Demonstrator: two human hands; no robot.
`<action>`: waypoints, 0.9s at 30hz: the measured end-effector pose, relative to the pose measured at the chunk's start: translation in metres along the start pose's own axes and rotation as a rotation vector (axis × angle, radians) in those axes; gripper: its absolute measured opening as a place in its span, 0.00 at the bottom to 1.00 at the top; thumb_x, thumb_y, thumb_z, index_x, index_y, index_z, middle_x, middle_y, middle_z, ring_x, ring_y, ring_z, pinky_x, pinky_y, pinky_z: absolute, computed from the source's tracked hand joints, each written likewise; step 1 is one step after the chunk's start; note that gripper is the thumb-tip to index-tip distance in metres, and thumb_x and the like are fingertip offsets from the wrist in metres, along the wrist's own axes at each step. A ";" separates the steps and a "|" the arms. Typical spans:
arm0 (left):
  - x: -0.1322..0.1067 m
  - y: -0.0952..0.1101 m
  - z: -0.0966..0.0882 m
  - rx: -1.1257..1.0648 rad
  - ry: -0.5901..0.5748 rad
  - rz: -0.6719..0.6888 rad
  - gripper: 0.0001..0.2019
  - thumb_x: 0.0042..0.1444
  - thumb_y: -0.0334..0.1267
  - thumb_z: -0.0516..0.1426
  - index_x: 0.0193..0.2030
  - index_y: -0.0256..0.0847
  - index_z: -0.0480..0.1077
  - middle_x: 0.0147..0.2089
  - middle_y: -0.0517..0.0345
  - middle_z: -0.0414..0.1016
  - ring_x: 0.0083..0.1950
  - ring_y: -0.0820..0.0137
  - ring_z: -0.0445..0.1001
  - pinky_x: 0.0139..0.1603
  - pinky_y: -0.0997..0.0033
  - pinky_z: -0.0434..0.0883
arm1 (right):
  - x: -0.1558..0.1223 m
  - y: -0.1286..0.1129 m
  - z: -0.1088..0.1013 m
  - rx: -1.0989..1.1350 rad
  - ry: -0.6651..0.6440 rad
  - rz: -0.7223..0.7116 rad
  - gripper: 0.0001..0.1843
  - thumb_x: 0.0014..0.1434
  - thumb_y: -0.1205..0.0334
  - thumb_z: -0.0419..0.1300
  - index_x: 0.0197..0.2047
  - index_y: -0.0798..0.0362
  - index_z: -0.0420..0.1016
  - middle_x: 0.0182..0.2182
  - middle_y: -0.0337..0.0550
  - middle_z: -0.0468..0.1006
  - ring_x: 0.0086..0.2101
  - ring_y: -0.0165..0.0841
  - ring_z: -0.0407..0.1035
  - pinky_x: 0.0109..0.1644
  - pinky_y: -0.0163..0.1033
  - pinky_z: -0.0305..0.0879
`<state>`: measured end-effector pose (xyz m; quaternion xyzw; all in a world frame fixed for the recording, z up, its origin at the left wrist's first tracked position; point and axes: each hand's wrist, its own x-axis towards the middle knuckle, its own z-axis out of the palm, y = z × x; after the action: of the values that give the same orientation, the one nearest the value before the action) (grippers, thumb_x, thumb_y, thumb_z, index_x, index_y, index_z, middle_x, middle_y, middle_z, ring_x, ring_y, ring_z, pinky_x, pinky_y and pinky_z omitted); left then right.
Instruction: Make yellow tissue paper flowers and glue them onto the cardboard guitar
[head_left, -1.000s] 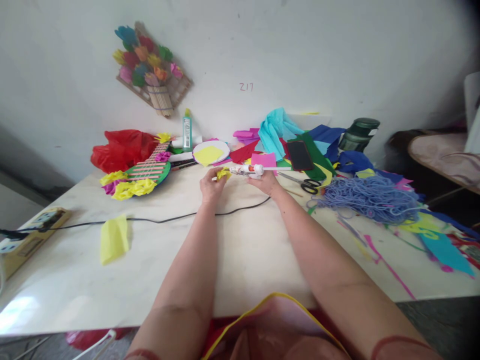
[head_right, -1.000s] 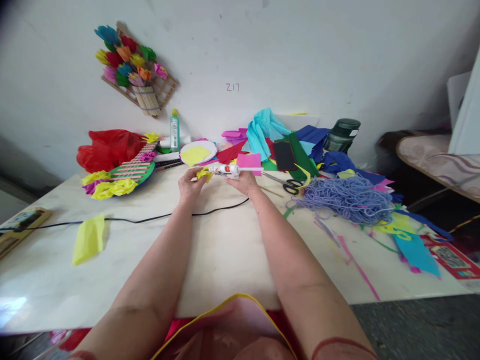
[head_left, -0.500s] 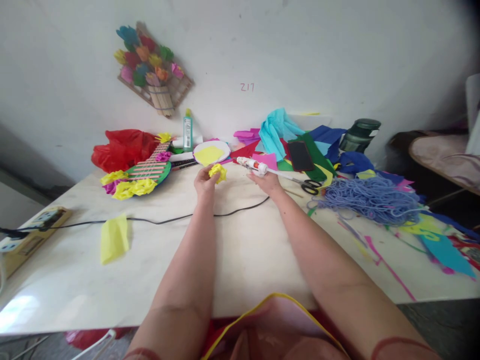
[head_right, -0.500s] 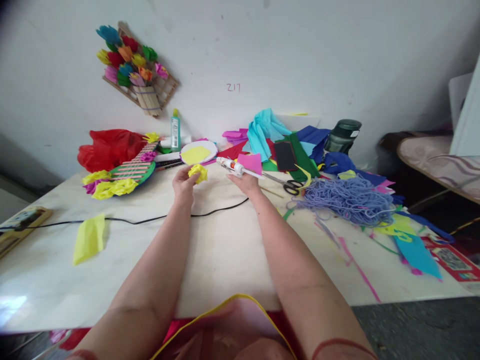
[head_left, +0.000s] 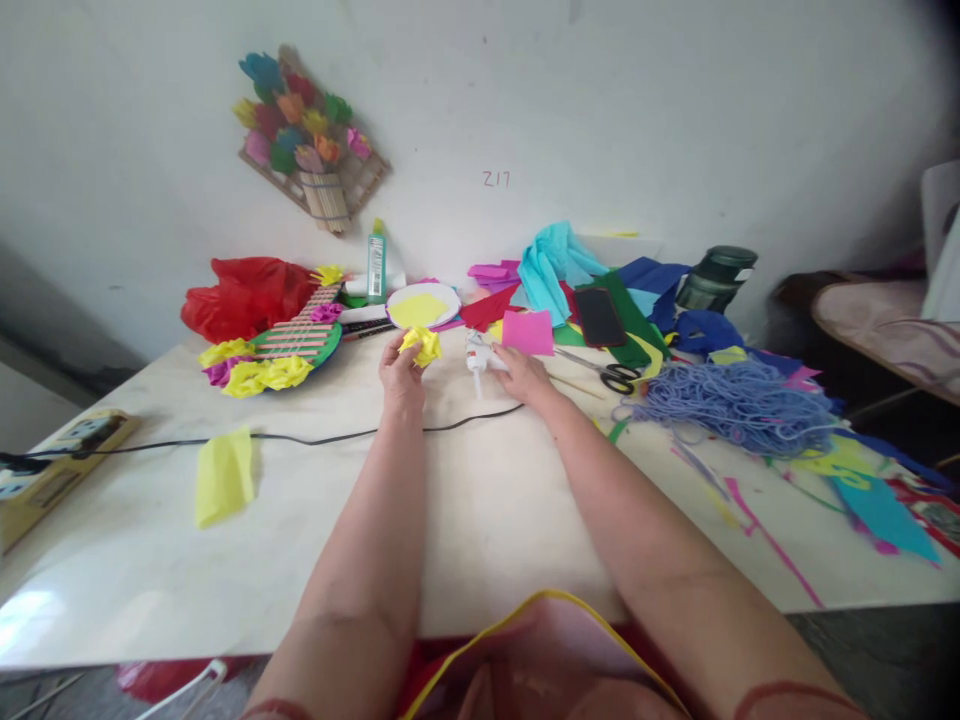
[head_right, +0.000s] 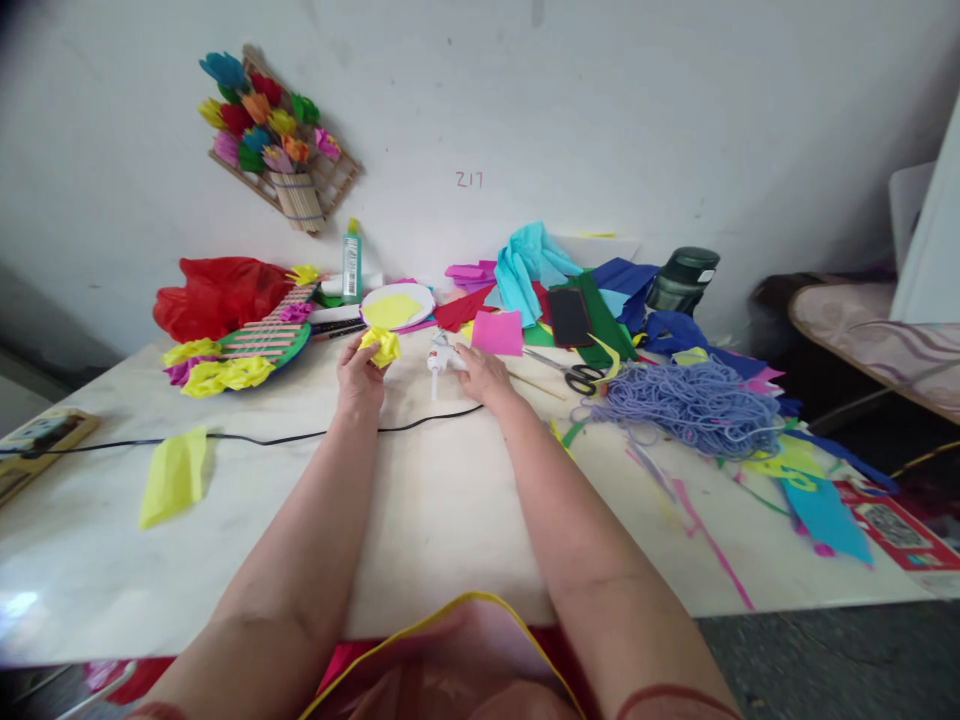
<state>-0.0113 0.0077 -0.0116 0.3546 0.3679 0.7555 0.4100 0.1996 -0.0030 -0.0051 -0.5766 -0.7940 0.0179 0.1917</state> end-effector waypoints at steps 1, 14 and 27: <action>-0.001 0.000 0.000 -0.011 -0.001 0.002 0.20 0.37 0.43 0.64 0.40 0.44 0.72 0.42 0.55 0.78 0.45 0.64 0.78 0.40 0.66 0.76 | 0.000 0.000 0.002 -0.009 -0.008 -0.022 0.30 0.62 0.62 0.54 0.67 0.53 0.61 0.58 0.52 0.73 0.53 0.42 0.69 0.56 0.43 0.65; -0.009 0.002 0.012 -0.103 -0.053 -0.083 0.22 0.32 0.38 0.67 0.38 0.41 0.74 0.39 0.56 0.78 0.38 0.65 0.78 0.37 0.66 0.75 | 0.007 -0.026 0.014 -0.068 0.041 -0.071 0.26 0.64 0.63 0.51 0.65 0.48 0.66 0.49 0.52 0.77 0.51 0.42 0.68 0.52 0.42 0.67; -0.017 0.009 0.019 -0.087 -0.141 -0.156 0.22 0.25 0.32 0.69 0.34 0.39 0.76 0.31 0.58 0.78 0.30 0.71 0.74 0.28 0.73 0.70 | 0.003 -0.004 -0.022 -0.185 0.127 0.259 0.19 0.60 0.61 0.53 0.49 0.58 0.78 0.48 0.54 0.78 0.51 0.43 0.69 0.51 0.43 0.63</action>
<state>0.0084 -0.0057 0.0009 0.3591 0.3317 0.7096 0.5075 0.2019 -0.0054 0.0169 -0.6894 -0.6974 -0.0674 0.1838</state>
